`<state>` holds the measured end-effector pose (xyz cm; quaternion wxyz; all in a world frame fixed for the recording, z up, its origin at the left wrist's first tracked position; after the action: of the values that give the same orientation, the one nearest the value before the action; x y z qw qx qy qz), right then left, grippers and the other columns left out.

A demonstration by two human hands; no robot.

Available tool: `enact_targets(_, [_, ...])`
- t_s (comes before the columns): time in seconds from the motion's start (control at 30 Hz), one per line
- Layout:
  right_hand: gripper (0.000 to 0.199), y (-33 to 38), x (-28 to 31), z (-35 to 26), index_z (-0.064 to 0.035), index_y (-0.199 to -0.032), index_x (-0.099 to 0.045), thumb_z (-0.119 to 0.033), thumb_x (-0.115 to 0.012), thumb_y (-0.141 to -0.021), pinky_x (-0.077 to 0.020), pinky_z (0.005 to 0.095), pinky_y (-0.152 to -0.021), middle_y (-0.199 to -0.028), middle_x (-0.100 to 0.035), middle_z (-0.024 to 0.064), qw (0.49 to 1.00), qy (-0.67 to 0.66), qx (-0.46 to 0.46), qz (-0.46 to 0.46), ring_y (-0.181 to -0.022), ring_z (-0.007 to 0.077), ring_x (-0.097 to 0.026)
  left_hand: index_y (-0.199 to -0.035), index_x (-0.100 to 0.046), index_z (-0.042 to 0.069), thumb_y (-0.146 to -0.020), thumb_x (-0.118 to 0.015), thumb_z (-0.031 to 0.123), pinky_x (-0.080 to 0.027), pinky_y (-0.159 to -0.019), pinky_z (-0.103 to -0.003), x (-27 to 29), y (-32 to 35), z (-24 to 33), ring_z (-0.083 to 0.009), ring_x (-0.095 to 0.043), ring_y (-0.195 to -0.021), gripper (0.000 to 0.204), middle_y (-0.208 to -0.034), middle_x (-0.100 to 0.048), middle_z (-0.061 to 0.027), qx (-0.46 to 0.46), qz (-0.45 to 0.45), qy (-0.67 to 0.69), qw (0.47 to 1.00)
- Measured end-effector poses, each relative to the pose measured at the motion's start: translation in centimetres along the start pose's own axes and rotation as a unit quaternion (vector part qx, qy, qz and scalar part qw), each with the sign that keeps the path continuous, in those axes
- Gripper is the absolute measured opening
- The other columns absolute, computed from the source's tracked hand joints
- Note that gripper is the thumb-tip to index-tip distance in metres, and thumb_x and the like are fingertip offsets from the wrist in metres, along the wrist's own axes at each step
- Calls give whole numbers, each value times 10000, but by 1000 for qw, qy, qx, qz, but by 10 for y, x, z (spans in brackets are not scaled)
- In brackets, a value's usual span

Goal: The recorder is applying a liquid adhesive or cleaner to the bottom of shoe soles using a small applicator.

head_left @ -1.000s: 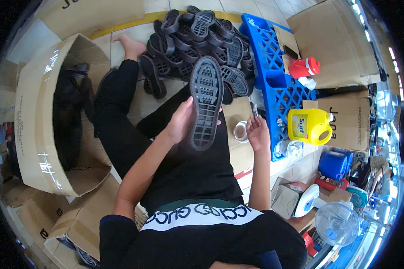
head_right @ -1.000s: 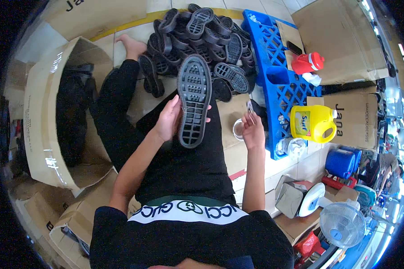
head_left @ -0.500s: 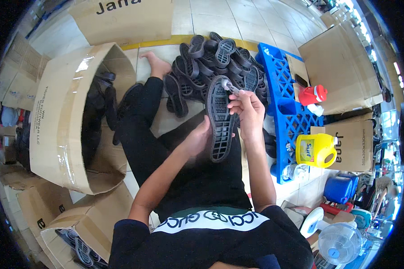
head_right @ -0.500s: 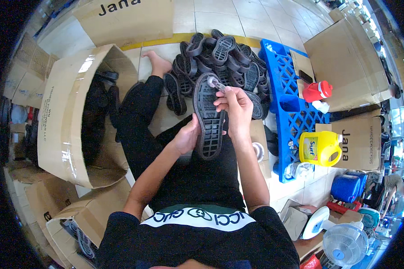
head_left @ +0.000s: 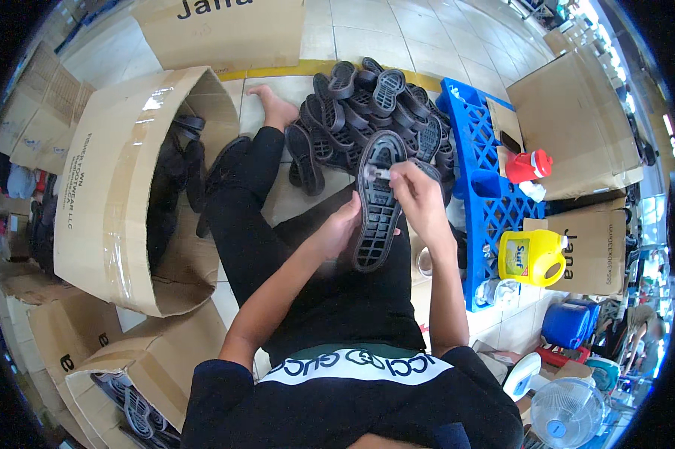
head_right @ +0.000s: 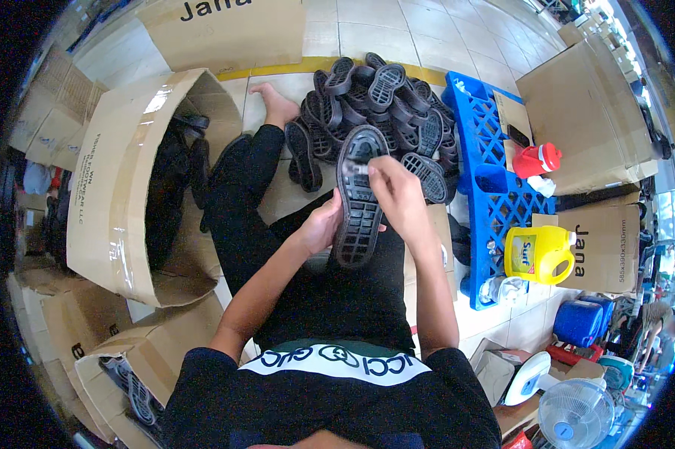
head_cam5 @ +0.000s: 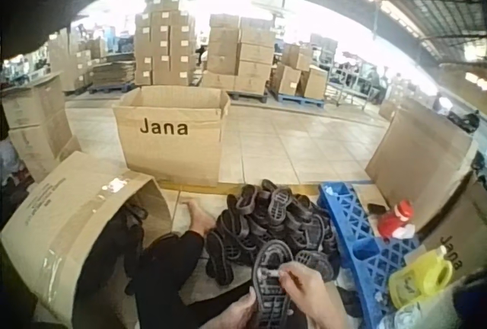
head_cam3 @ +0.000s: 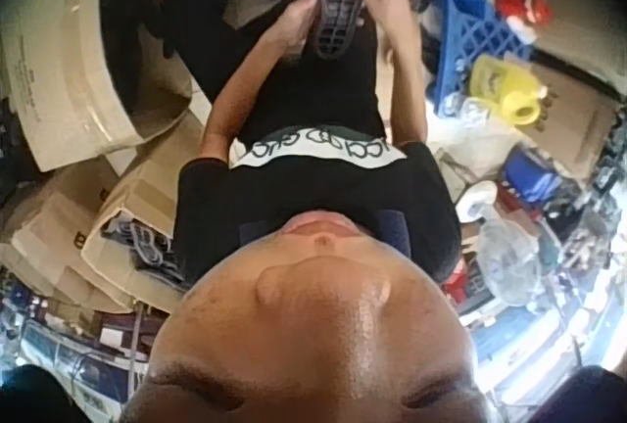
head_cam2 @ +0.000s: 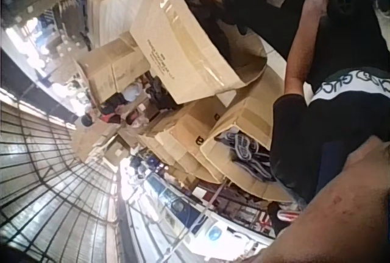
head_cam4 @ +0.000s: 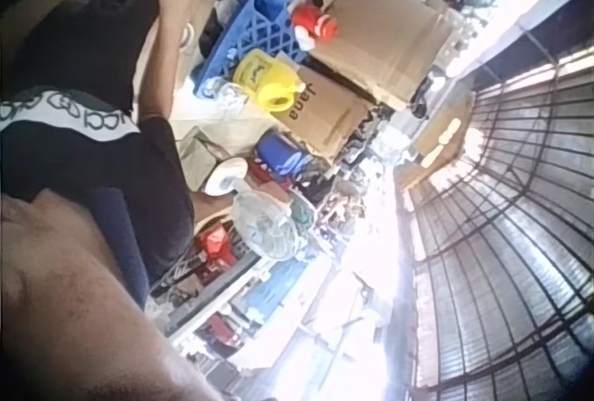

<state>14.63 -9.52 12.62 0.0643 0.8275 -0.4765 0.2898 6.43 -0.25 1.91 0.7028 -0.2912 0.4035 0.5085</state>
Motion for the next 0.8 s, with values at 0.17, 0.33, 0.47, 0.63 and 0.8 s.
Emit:
enact_targets(0.17, [112,29,-10,-22,2,-1010,-594,-58,-567,-919,-494,440,-726,-916,-585,193,987,119,57,-95,-823,391,-610,-1430,-355,83,-1021,-195,552,-425,-1052,-420,24,1,-3,-256,-533,-1240,642,-1330,-542,-115,-14,49,-46,998])
enact_targets(0.33, [83,64,-19,-4,14,-971,-593,-51,-585,-920,-485,369,-677,-871,-593,164,989,62,62,-115,-768,333,-609,-1449,-352,61,-1000,-180,595,-427,-1047,-442,19,-2,8,-286,-550,-1215,719,-1388,-508,-142,-40,45,15,998])
enact_targets(0.47, [95,91,-32,3,-3,-977,-579,-29,-592,-886,-496,376,-709,-889,-595,158,982,7,22,-188,-798,347,-614,-1452,-347,46,-982,-201,624,-474,-991,-490,17,-1,18,-370,-583,-1161,759,-1371,-511,-181,-57,35,60,996])
enact_targets(0.63, [78,79,-15,6,12,-939,-600,-31,-613,-875,-509,338,-723,-888,-622,152,980,-5,23,-196,-807,294,-644,-1475,-315,42,-973,-194,637,-450,-1020,-522,20,-6,19,-402,-546,-1213,788,-1435,-454,-208,-63,29,60,996])
enact_targets(0.8, [95,22,14,0,30,-993,-632,-28,-606,-922,-528,282,-763,-985,-670,116,1000,-26,15,-10,-854,158,-667,-1440,-374,51,-980,-197,624,-459,-1012,-462,15,-7,17,-373,-590,-1155,756,-1369,-515,-181,-42,24,66,997])
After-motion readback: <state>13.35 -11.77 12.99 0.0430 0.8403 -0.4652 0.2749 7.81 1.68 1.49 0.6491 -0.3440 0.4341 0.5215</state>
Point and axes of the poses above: each hand's wrist, its own y-axis away from the middle knuckle, its own x-axis out of the back of the hand, z = x × y, the point moved 5 cm from there along -y, towards the middle knuckle
